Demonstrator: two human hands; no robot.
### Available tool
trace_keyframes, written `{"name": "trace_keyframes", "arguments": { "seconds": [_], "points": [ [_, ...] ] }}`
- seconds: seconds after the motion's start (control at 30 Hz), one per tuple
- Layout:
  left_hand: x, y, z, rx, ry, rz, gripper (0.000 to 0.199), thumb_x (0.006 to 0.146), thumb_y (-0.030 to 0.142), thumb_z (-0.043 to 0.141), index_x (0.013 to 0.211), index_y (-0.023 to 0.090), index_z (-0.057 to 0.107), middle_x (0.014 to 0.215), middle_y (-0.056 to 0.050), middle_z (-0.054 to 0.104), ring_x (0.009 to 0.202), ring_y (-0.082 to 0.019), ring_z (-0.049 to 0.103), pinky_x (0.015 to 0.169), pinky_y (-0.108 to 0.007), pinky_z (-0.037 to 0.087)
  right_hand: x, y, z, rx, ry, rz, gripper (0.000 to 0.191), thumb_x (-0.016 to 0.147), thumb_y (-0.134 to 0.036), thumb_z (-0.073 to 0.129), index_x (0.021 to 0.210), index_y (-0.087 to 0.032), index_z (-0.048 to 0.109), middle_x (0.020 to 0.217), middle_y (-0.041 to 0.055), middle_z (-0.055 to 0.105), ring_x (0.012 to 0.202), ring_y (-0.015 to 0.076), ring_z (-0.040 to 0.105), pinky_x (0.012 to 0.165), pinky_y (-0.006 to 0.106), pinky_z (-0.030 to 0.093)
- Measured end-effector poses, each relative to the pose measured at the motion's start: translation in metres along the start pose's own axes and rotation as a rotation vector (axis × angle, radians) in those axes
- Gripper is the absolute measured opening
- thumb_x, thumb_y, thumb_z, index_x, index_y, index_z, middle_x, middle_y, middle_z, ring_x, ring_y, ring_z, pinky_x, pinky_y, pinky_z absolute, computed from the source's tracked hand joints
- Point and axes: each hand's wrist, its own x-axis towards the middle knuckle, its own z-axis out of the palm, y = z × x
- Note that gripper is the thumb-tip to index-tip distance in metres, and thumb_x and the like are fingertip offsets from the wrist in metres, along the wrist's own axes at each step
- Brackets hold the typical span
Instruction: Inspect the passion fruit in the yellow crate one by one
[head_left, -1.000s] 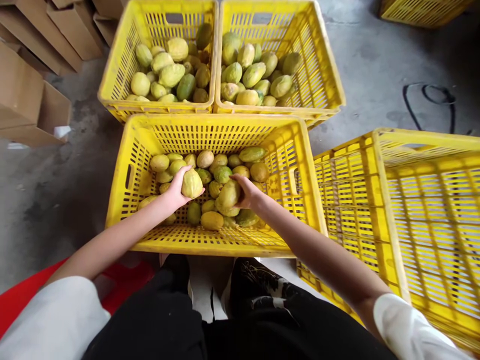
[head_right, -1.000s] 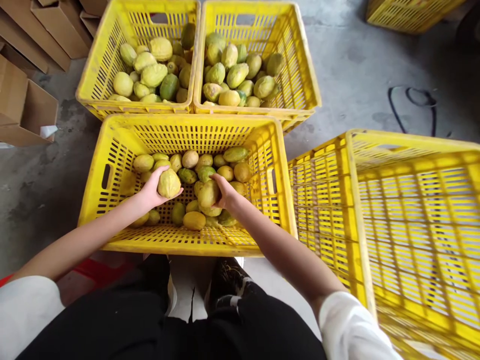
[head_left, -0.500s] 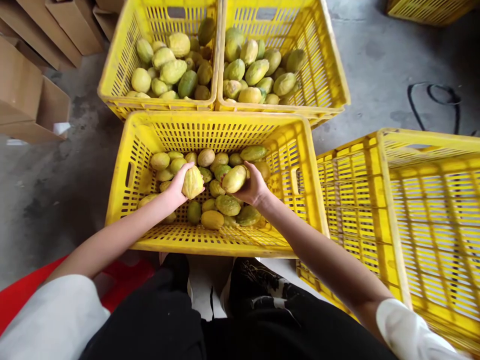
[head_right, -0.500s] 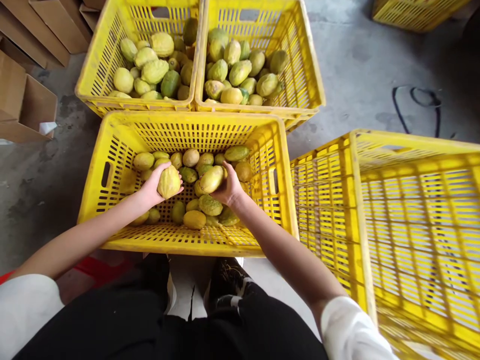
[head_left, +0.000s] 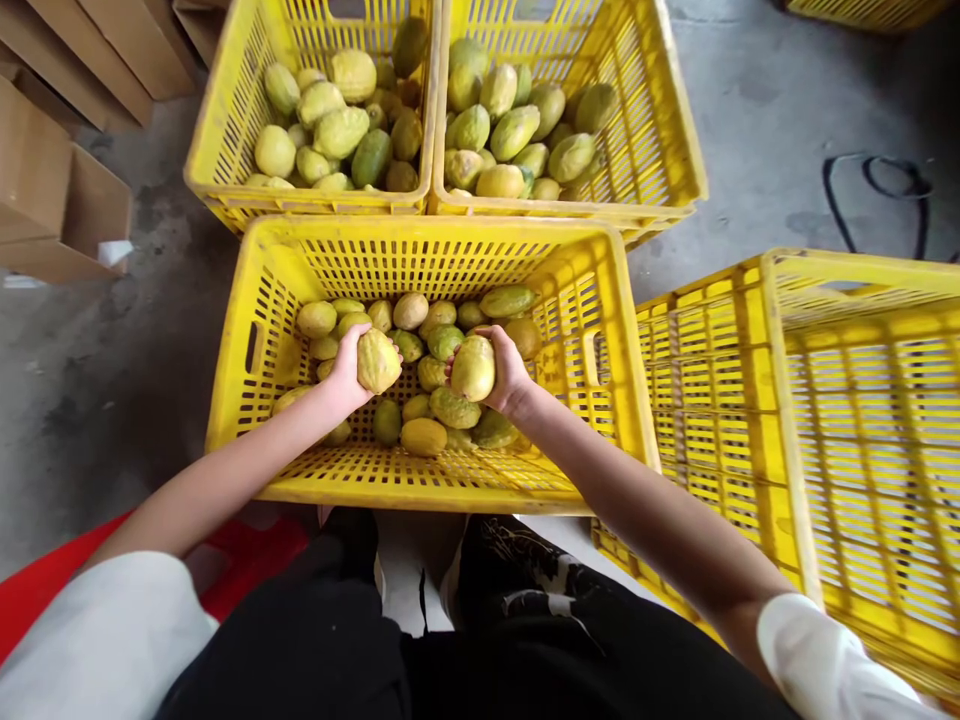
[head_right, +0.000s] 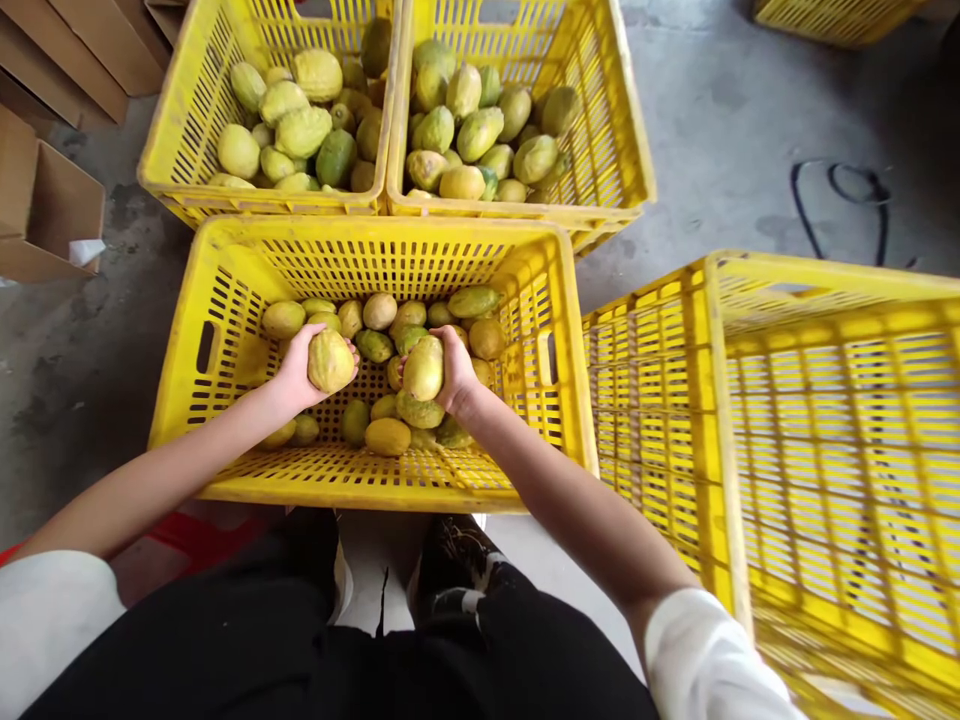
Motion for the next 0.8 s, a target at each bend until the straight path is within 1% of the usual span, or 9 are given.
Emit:
{"name": "trace_keyframes", "arguments": {
  "seconds": [0.1,0.17,0.27,0.4,0.47,0.57,0.63,0.7,0.8],
  "points": [
    [0.004,-0.003,-0.002,-0.011,-0.004,-0.014,0.028,0.123,0.045,0.067,0.110,0.023,0.080,0.073,-0.001,0.073,0.060,-0.022,0.076,0.054,-0.026,0.060,-0.006,-0.002,0.007,-0.003,0.133,0.058,0.010,0.108,-0.038,0.075,0.109,-0.028,0.076,0.080,0.0066,0.072,0.086,0.0328,0.081,0.079,0.051,0.081],
    [0.005,-0.005,-0.002,-0.008,-0.006,-0.021,0.028,0.123,0.045,0.069,0.111,0.023,0.081,0.072,0.000,0.074,0.059,-0.022,0.076,0.054,-0.025,0.059,-0.011,-0.004,0.014,-0.029,0.174,0.057,0.015,0.110,-0.040,0.071,0.111,-0.027,0.077,0.079,0.0070,0.071,0.086,0.0334,0.081,0.079,0.051,0.081],
    [0.003,-0.007,-0.001,0.006,0.003,-0.021,0.031,0.124,0.044,0.065,0.110,0.022,0.082,0.072,-0.001,0.074,0.059,-0.021,0.077,0.054,-0.025,0.059,-0.014,-0.006,0.020,-0.071,0.238,0.042,0.020,0.111,-0.043,0.064,0.114,-0.027,0.076,0.078,0.0064,0.071,0.083,0.0346,0.082,0.079,0.054,0.082],
    [0.001,-0.010,0.001,0.051,0.000,-0.050,0.034,0.127,0.041,0.062,0.107,0.021,0.082,0.072,-0.002,0.075,0.058,-0.022,0.077,0.053,-0.026,0.059,-0.008,-0.006,0.019,-0.085,0.312,0.007,0.017,0.109,-0.042,0.065,0.115,-0.029,0.074,0.075,0.0038,0.068,0.081,0.0340,0.081,0.078,0.051,0.082],
    [0.002,-0.011,0.000,0.086,0.006,-0.071,0.035,0.129,0.044,0.065,0.106,0.021,0.080,0.073,-0.002,0.075,0.055,-0.021,0.075,0.051,-0.025,0.058,-0.003,-0.005,0.016,-0.083,0.331,-0.023,0.014,0.110,-0.040,0.065,0.115,-0.030,0.073,0.075,0.0032,0.067,0.080,0.0329,0.081,0.077,0.049,0.081],
    [0.007,-0.014,-0.001,0.125,0.015,-0.095,0.032,0.127,0.048,0.078,0.109,0.022,0.078,0.074,0.000,0.076,0.052,-0.019,0.073,0.051,-0.024,0.058,0.003,-0.003,0.012,-0.091,0.361,-0.043,0.013,0.113,-0.037,0.061,0.113,-0.029,0.072,0.076,0.0032,0.067,0.080,0.0321,0.080,0.076,0.049,0.081],
    [0.010,-0.014,-0.002,0.125,0.011,-0.081,0.021,0.123,0.040,0.086,0.113,0.023,0.078,0.077,0.002,0.076,0.053,-0.018,0.073,0.054,-0.023,0.060,0.003,-0.002,0.010,-0.107,0.362,-0.025,0.016,0.115,-0.037,0.061,0.113,-0.028,0.073,0.076,0.0033,0.067,0.080,0.0316,0.080,0.076,0.049,0.080],
    [0.013,-0.013,-0.003,0.113,0.022,-0.047,0.013,0.120,0.030,0.089,0.115,0.024,0.078,0.081,0.003,0.077,0.057,-0.016,0.074,0.058,-0.022,0.062,0.001,-0.003,0.010,-0.142,0.334,0.000,0.018,0.117,-0.037,0.062,0.115,-0.027,0.076,0.077,0.0035,0.069,0.080,0.0306,0.079,0.079,0.047,0.080],
    [0.012,-0.009,-0.004,0.102,0.073,-0.019,0.013,0.117,0.030,0.091,0.121,0.025,0.080,0.087,0.001,0.080,0.063,-0.017,0.075,0.064,-0.024,0.068,-0.006,-0.007,0.013,-0.205,0.268,0.029,0.018,0.119,-0.038,0.068,0.121,-0.026,0.081,0.083,0.0039,0.075,0.083,0.0290,0.080,0.086,0.044,0.080]
  ]
}}
